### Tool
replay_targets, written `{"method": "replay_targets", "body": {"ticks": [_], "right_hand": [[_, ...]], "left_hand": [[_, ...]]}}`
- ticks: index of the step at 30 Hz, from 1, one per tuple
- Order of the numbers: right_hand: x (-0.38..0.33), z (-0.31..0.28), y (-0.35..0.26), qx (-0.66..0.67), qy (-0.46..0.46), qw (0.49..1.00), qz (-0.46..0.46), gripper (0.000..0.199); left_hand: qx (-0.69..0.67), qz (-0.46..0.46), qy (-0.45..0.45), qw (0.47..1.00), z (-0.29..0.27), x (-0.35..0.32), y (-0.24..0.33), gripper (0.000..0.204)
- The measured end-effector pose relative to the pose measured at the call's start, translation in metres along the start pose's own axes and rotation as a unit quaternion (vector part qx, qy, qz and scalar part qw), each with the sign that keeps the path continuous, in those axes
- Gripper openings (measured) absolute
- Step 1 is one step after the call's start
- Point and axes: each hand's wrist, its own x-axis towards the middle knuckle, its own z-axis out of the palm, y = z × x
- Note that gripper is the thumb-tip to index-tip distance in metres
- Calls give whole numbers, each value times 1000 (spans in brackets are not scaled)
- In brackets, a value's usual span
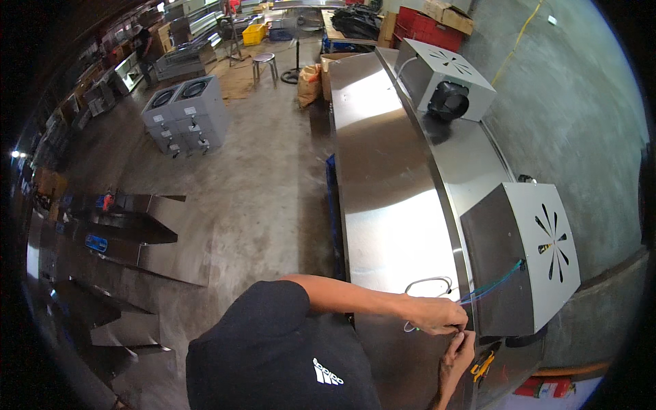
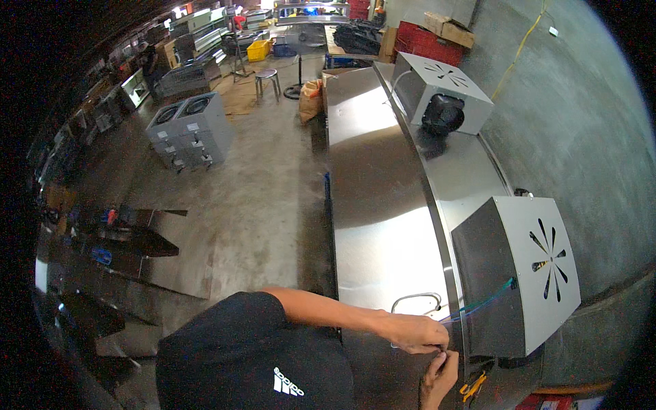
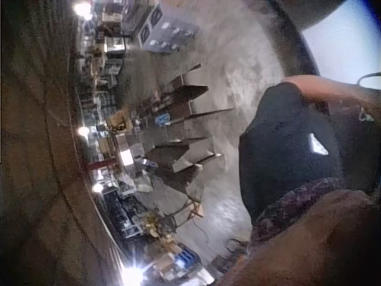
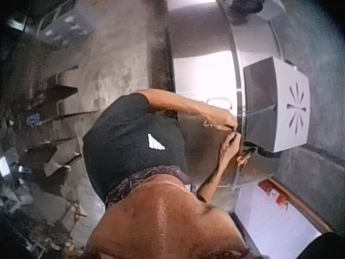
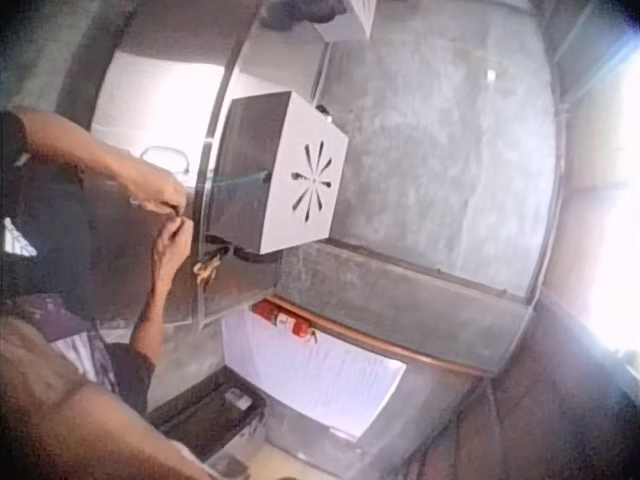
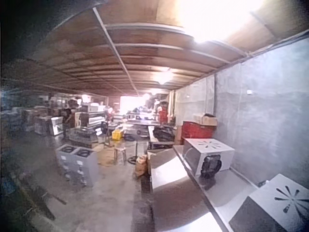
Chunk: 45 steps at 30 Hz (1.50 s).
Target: The person strips wire insulation using pliers, inserts wires into a green terminal block, and secures them with a screwdriver. The person repeats this process for multiple wires on a stainless steel workbench.
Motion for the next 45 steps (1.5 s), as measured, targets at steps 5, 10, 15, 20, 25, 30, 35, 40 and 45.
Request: {"method": "replay_targets", "body": {"ticks": [5, 10, 15, 20, 25, 30, 35, 40, 45], "right_hand": [[12, -7, -20, 356, -114, 905, 203, 40], [14, -10, 6, 165, 131, 972, 100, 26], [-1, 30, 9, 63, 224, 955, 184, 18], [-25, 128, 26, 22, 125, 966, 224, 43], [-2, 170, 46, -163, 171, 961, 143, 46], [1, 140, 43, 31, 269, 952, 144, 31], [2, 109, 5, 220, 283, 931, 69, 38], [3, 101, -3, 248, 286, 925, 23, 37], [2, 96, -10, 240, 286, 928, 10, 36]], "left_hand": [[56, -41, -45, 997, -4, -10, -13, 19], [-8, -167, 52, 984, -54, -10, -9, 21], [-115, -202, 130, 964, -100, 3, 0, 20], [-121, -204, 120, 964, -91, 7, -2, 19], [-36, -215, 85, 972, -84, 9, 6, 16], [81, -154, 25, 984, -73, 9, 8, 13], [117, -120, 3, 986, -67, 12, 16, 14], [161, -81, -27, 983, -65, 12, 18, 17], [179, -46, -46, 982, -63, 11, 20, 20]]}}
